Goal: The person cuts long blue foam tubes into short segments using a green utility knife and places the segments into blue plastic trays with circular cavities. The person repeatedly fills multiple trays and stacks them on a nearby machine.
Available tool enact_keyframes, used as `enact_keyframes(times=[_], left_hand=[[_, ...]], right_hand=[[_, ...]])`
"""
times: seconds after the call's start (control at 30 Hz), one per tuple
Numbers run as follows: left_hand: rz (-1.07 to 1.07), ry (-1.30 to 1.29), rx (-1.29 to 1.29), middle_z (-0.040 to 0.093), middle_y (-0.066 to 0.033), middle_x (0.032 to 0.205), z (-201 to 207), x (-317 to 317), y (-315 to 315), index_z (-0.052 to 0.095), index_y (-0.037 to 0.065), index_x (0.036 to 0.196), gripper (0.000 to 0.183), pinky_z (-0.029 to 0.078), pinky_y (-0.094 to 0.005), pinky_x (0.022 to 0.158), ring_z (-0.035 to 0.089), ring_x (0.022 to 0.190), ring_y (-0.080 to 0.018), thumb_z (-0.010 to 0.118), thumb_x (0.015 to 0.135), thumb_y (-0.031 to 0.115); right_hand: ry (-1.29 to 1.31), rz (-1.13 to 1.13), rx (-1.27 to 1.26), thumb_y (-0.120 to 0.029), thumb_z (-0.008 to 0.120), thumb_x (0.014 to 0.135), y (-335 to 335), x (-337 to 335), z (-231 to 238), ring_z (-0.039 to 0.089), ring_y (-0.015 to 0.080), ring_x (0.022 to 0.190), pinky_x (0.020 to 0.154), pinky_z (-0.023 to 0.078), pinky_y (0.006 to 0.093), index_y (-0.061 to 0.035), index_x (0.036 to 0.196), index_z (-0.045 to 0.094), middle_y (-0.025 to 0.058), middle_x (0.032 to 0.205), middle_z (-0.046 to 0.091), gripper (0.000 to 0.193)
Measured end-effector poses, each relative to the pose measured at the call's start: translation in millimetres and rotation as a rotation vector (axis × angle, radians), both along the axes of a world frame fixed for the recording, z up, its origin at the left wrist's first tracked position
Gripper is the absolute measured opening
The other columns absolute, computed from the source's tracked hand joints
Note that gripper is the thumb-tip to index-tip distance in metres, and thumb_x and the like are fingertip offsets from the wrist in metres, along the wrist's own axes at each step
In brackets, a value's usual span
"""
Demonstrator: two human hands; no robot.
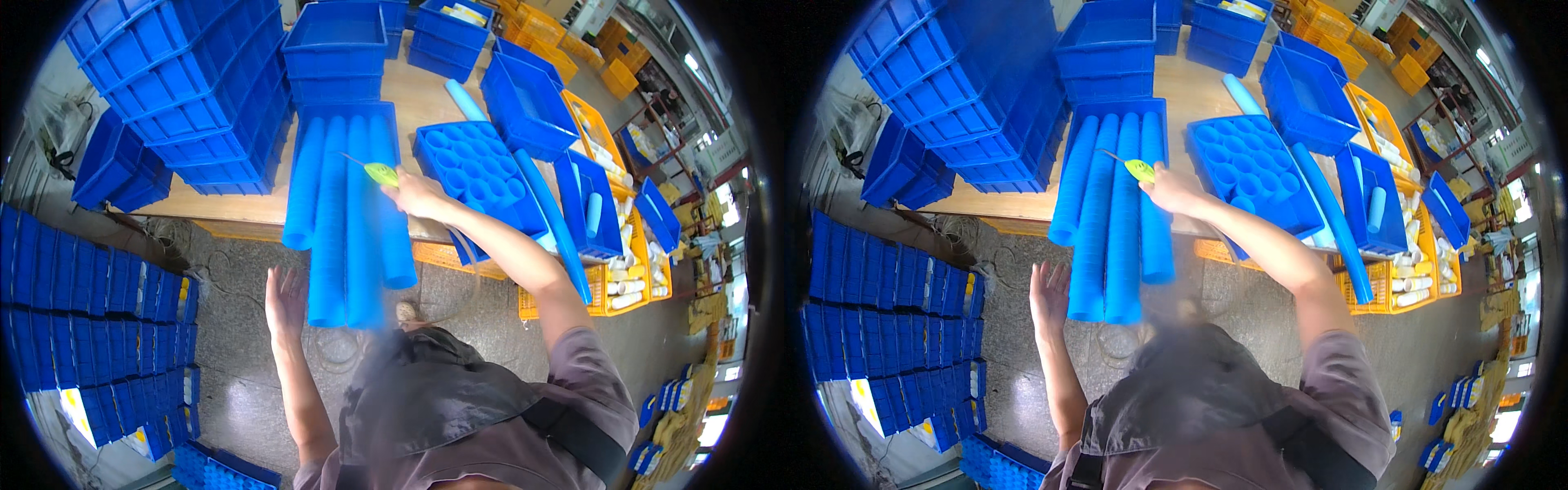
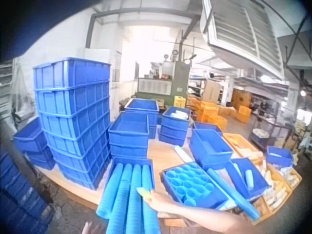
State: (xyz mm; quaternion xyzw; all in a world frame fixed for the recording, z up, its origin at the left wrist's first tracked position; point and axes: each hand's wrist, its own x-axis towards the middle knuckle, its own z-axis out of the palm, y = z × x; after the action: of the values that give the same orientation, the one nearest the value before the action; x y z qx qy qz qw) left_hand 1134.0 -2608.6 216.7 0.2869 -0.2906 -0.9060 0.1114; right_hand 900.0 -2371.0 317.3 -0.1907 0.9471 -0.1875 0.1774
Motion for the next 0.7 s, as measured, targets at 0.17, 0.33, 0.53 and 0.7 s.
enact_keyframes(times=[0.17,0.33,0.53,0.7], left_hand=[[-0.089,0.012,-0.076,0.044,-0.0197,0.143,-11.4,-88.0,-19.8,0.038,-0.003,0.144,0.073,0.043,-0.0463,0.105,0.05,0.126,-0.0317,0.064,0.095,0.044],[-0.09,-0.17,-0.196,0.062,-0.0157,0.124,-8.9,-108.0,-18.6,0.047,0.002,0.145,0.061,0.056,-0.0348,0.069,0.066,0.099,-0.0251,0.07,0.092,0.023],[-0.056,-0.197,-0.208,0.068,-0.0115,0.11,0.6,-104.6,-15.3,0.054,0.002,0.139,0.056,0.048,-0.0278,0.054,0.065,0.076,-0.0182,0.071,0.091,0.024],[-0.068,-0.14,-0.218,0.065,-0.0131,0.118,5.5,-95.0,-15.3,0.053,0.0,0.136,0.054,0.055,-0.0371,0.075,0.066,0.097,-0.0234,0.07,0.092,0.026]], right_hand=[[0.015,-0.088,0.006,-0.046,0.053,0.098,-72.9,-82.7,-19.3,0.072,0.0315,0.08,0.074,0.055,0.045,-0.0032,0.119,0.058,0.015,0.091,0.074,0.047],[-0.115,-0.097,-0.009,-0.044,0.054,0.098,-106.1,-117.1,-37.2,0.072,0.0319,0.092,0.079,0.054,0.0435,-0.0053,0.113,0.063,0.0142,0.102,0.073,0.043],[0.057,0.036,-0.009,-0.043,0.052,0.099,-81.4,-101.8,-39.9,0.068,0.0377,0.098,0.082,0.052,0.0474,0.0032,0.125,0.054,0.0239,0.108,0.068,0.053],[-0.025,0.036,0.059,-0.045,0.052,0.099,-56.3,-71.8,-27.4,0.069,0.0358,0.091,0.077,0.053,0.0465,0.0045,0.132,0.05,0.0221,0.1,0.07,0.06]])
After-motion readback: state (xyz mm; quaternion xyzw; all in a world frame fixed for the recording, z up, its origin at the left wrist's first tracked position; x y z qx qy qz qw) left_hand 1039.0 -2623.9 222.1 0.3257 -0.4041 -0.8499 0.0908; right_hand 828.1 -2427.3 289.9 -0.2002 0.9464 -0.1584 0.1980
